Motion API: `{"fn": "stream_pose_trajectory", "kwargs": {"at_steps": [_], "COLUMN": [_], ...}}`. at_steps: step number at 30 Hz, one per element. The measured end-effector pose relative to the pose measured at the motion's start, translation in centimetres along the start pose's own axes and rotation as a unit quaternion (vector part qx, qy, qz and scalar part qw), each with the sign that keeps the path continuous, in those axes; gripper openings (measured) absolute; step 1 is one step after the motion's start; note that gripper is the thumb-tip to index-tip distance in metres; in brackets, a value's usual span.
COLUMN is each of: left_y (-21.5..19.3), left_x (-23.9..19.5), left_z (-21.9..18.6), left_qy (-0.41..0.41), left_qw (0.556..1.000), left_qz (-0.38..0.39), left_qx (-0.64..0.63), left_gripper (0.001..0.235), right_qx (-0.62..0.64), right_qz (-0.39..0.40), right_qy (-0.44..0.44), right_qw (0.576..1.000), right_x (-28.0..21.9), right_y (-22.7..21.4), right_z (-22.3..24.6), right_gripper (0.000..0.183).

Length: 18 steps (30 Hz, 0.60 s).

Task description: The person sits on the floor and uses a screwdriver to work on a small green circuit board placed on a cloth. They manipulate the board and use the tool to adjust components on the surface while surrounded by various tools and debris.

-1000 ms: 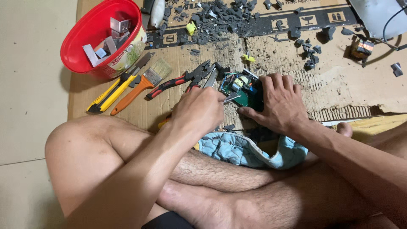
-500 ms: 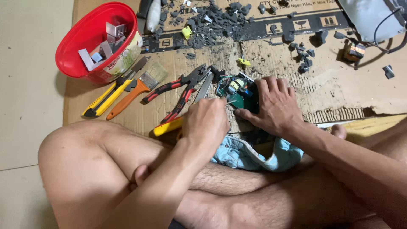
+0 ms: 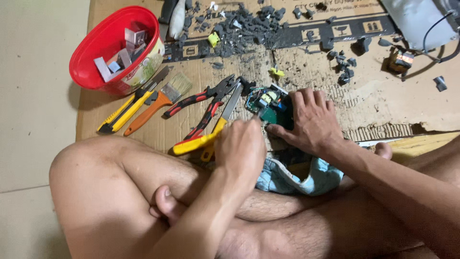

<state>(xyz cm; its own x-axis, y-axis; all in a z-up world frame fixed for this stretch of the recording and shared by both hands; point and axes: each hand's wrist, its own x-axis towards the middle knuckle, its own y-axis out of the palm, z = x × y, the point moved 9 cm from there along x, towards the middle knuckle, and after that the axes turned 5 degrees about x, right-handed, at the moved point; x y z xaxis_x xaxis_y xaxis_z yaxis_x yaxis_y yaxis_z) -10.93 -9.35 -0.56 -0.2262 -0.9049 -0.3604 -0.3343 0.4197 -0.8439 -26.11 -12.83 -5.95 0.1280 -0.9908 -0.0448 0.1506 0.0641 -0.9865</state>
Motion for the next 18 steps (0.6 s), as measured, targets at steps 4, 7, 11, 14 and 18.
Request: {"fn": "stream_pose_trajectory", "kwargs": {"at_steps": [4, 7, 11, 14, 18], "left_y": [-0.6, -1.4, -1.2, -0.6, -1.1], "left_x": [-0.4, -0.1, -0.3, -0.8, -1.5], "left_z": [0.2, -0.5, -0.5, -0.4, -0.7], "left_qy": [-0.027, -0.019, -0.012, -0.015, -0.011], "left_qw": [0.999, 1.000, 1.000, 1.000, 1.000], "left_qz": [-0.011, -0.010, -0.017, -0.014, -0.013], "left_qx": [-0.012, -0.002, -0.005, -0.013, -0.022], "left_gripper": [0.033, 0.032, 0.029, 0.028, 0.029], "right_qx": [0.004, -0.002, 0.003, 0.002, 0.005], "right_qz": [0.009, 0.005, 0.022, 0.023, 0.028], "right_qy": [0.000, 0.013, 0.012, 0.014, 0.017], "right_qw": [1.000, 1.000, 1.000, 1.000, 0.999], "right_x": [0.1, 0.2, 0.3, -0.1, 0.0], "right_y": [0.6, 0.7, 0.4, 0.8, 0.3], "right_z": [-0.3, -0.8, -0.2, -0.5, -0.1], "right_gripper": [0.092, 0.093, 0.092, 0.092, 0.091]}}
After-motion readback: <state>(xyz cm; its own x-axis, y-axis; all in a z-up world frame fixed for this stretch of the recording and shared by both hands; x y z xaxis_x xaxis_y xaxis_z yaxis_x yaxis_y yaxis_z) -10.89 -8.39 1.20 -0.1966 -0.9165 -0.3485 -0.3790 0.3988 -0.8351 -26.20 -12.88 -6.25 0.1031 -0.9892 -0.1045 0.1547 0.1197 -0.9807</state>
